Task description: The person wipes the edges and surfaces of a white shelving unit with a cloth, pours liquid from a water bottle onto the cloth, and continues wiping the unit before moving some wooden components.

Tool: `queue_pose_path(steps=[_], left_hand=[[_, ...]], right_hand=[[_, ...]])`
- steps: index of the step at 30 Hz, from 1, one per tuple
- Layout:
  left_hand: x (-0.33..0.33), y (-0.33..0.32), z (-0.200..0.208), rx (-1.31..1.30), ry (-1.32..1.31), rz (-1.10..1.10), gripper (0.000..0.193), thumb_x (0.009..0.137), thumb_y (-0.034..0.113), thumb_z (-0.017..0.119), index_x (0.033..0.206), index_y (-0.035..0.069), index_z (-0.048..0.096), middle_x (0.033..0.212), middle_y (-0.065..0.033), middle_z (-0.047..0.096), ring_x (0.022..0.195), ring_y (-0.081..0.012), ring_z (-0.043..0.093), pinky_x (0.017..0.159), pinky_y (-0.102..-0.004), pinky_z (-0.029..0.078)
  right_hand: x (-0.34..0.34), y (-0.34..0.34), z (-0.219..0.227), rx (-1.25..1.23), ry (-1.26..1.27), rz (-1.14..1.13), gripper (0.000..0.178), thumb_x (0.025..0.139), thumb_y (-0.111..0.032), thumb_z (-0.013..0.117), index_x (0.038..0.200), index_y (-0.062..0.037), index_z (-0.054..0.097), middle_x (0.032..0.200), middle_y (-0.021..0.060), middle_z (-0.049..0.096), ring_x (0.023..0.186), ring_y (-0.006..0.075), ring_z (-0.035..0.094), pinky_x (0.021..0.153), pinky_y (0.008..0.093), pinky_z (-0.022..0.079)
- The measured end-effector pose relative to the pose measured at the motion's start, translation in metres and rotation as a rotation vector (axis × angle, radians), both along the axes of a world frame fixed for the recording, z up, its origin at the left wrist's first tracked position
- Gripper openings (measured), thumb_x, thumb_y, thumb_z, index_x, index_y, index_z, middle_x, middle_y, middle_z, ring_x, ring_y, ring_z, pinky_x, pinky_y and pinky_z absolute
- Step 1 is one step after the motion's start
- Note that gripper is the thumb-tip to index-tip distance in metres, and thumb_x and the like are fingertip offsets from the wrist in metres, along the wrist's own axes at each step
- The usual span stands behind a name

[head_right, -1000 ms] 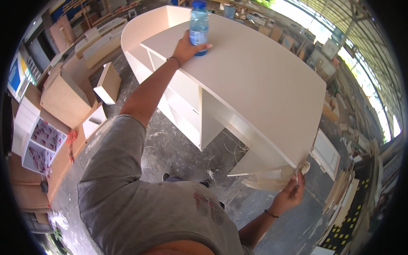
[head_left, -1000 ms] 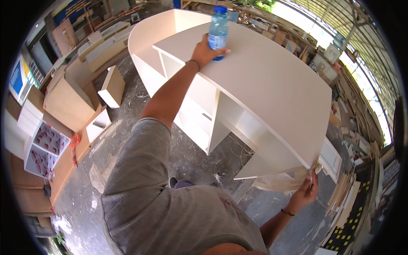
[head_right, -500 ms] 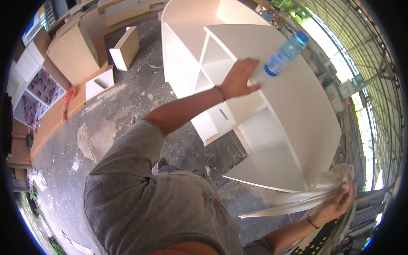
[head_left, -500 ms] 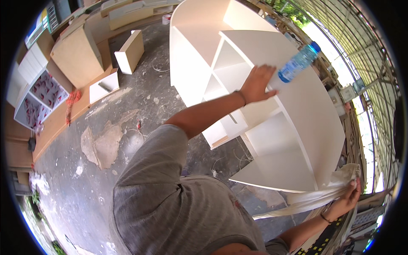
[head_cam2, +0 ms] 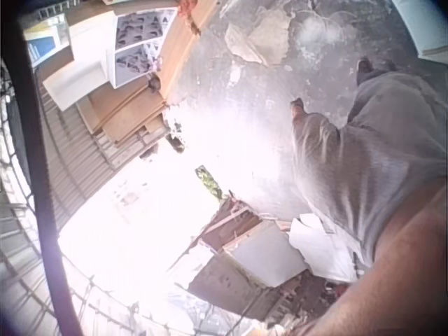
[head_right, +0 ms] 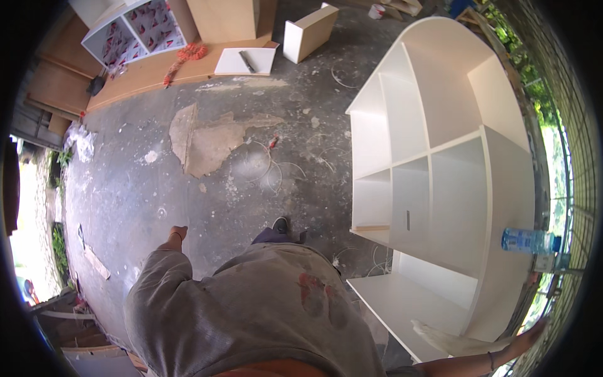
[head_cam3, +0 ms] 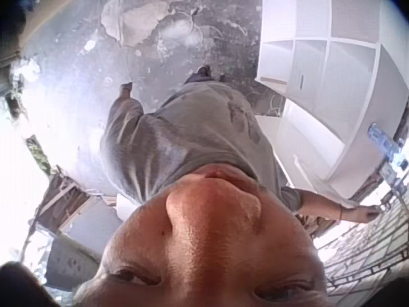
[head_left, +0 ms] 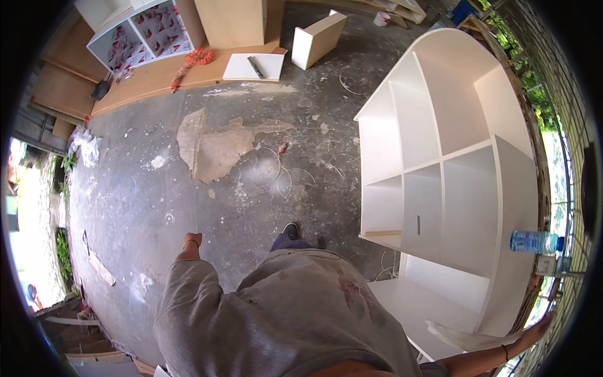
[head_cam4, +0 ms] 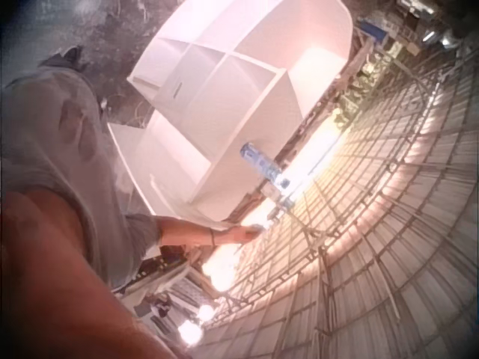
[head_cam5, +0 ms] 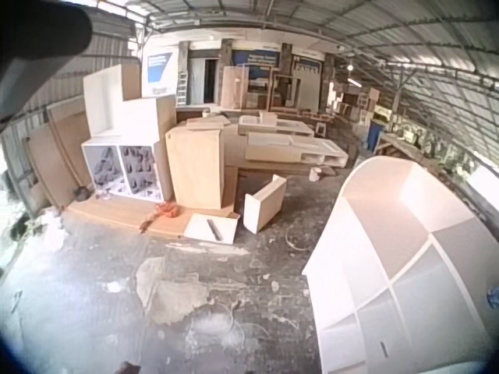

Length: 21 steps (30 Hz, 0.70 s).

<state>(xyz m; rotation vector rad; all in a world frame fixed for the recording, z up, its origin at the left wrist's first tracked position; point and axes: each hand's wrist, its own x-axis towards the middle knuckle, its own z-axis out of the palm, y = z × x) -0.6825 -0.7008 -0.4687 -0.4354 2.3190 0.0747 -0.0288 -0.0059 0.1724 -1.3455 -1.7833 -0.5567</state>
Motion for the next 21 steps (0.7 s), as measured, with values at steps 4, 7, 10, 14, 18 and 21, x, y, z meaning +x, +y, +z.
queue_pose_path(steps=[4, 7, 10, 14, 18, 21], left_hand=[[-0.004, 0.009, 0.032, 0.117, 0.347, 0.173, 0.062, 0.08, 0.045, 0.061, 0.112, -0.007, 0.058, 0.113, -0.0291, 0.059, 0.11, -0.0407, 0.056, 0.093, -0.0435, 0.046], [-0.001, 0.076, 0.004, 0.227, 0.162, 0.106, 0.067, 0.081, 0.052, 0.057, 0.111, -0.008, 0.059, 0.11, -0.0293, 0.06, 0.107, -0.0416, 0.057, 0.092, -0.0449, 0.045], [0.033, 0.184, -0.007, 0.427, 0.029, -0.009, 0.07, 0.079, 0.056, 0.058, 0.119, -0.002, 0.057, 0.119, -0.025, 0.058, 0.113, -0.039, 0.054, 0.095, -0.0428, 0.043], [0.04, 0.282, -0.012, 0.814, -0.321, -0.488, 0.064, 0.08, 0.051, 0.061, 0.124, 0.005, 0.054, 0.117, -0.0214, 0.06, 0.11, -0.0364, 0.057, 0.094, -0.0402, 0.045], [-0.057, 0.283, 0.042, 0.693, -0.115, -0.322, 0.064, 0.081, 0.053, 0.06, 0.122, 0.005, 0.055, 0.111, -0.018, 0.064, 0.107, -0.0315, 0.06, 0.093, -0.0379, 0.046], [-0.148, 0.253, 0.034, 0.433, 0.134, -0.035, 0.062, 0.08, 0.05, 0.061, 0.119, 0.002, 0.058, 0.114, -0.0223, 0.061, 0.11, -0.0356, 0.057, 0.094, -0.041, 0.045]], right_hand=[[-0.156, 0.013, -0.056, -0.306, 0.202, 0.088, 0.044, 0.095, -0.034, 0.049, 0.123, -0.0014, 0.058, 0.118, 0.0119, 0.062, 0.111, 0.0224, 0.056, 0.098, 0.0325, 0.039], [-0.262, 0.018, -0.076, -0.352, 0.275, 0.301, 0.044, 0.094, -0.036, 0.051, 0.122, -0.0025, 0.058, 0.117, 0.0116, 0.063, 0.109, 0.0206, 0.058, 0.096, 0.0319, 0.041], [-0.369, 0.006, -0.085, -0.334, 0.001, 0.289, 0.043, 0.095, -0.034, 0.051, 0.123, -0.0023, 0.058, 0.117, 0.0112, 0.063, 0.108, 0.0195, 0.059, 0.095, 0.0314, 0.042], [-0.447, 0.019, -0.099, -0.468, 0.143, 0.448, 0.043, 0.096, -0.031, 0.05, 0.125, 0.0005, 0.054, 0.117, 0.0126, 0.062, 0.106, 0.0215, 0.06, 0.094, 0.0311, 0.043], [-0.51, 0.061, -0.125, -0.551, 0.316, 0.612, 0.045, 0.096, -0.032, 0.05, 0.125, 0.0024, 0.052, 0.114, 0.0142, 0.063, 0.105, 0.0223, 0.061, 0.091, 0.0324, 0.044], [-0.585, 0.1, -0.153, -0.636, 0.382, 0.685, 0.043, 0.096, -0.031, 0.051, 0.123, 0.0014, 0.055, 0.112, 0.014, 0.064, 0.103, 0.0209, 0.062, 0.087, 0.0318, 0.046]])
